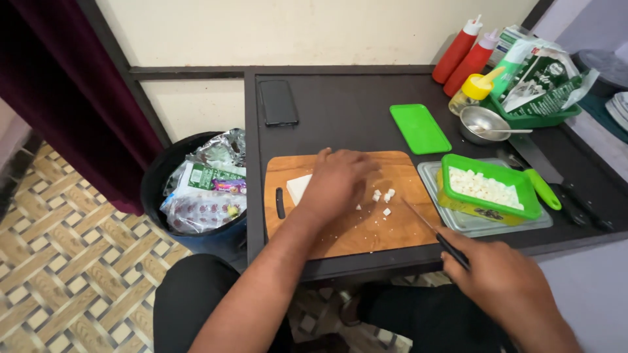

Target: Cutting paneer (Indian cottage cheese) into small cubes on a wooden cutting board.

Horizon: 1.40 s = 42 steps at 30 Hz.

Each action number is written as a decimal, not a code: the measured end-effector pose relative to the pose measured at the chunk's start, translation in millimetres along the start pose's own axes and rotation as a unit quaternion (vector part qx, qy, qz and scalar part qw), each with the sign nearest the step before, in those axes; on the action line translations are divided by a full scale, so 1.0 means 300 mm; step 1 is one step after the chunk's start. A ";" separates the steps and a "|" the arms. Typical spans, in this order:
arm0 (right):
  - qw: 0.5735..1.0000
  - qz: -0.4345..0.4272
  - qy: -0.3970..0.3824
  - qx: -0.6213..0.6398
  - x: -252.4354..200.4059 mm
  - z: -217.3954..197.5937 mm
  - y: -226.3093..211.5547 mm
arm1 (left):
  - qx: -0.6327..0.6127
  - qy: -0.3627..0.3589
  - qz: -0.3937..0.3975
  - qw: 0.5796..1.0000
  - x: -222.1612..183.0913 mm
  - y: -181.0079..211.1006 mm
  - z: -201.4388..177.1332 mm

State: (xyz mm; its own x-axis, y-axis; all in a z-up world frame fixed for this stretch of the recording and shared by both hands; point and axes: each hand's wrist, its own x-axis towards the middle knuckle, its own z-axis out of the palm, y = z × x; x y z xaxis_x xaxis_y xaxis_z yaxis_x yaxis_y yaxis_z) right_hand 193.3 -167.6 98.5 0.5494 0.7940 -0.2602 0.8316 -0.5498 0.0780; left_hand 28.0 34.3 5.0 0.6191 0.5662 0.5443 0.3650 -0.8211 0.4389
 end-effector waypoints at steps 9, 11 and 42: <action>0.995 -0.045 0.037 0.084 -0.029 0.173 -0.027 | 0.018 -0.138 -0.018 0.990 -0.043 -0.065 -0.087; 0.993 -0.043 0.044 0.099 -0.027 0.195 -0.032 | 0.020 -0.143 -0.012 0.989 -0.033 -0.053 -0.063; 0.978 -0.130 0.102 0.124 0.071 0.270 -0.197 | 0.082 -0.107 -0.086 0.987 -0.032 0.034 -0.022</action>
State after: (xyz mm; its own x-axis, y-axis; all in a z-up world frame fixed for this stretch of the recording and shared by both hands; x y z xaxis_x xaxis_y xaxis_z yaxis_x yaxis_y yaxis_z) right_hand 149.3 -139.3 10.3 0.3468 0.9371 -0.0404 0.9146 -0.3474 -0.2070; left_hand 21.1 20.9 9.1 0.6643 0.6841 0.3012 0.5743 -0.7250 0.3801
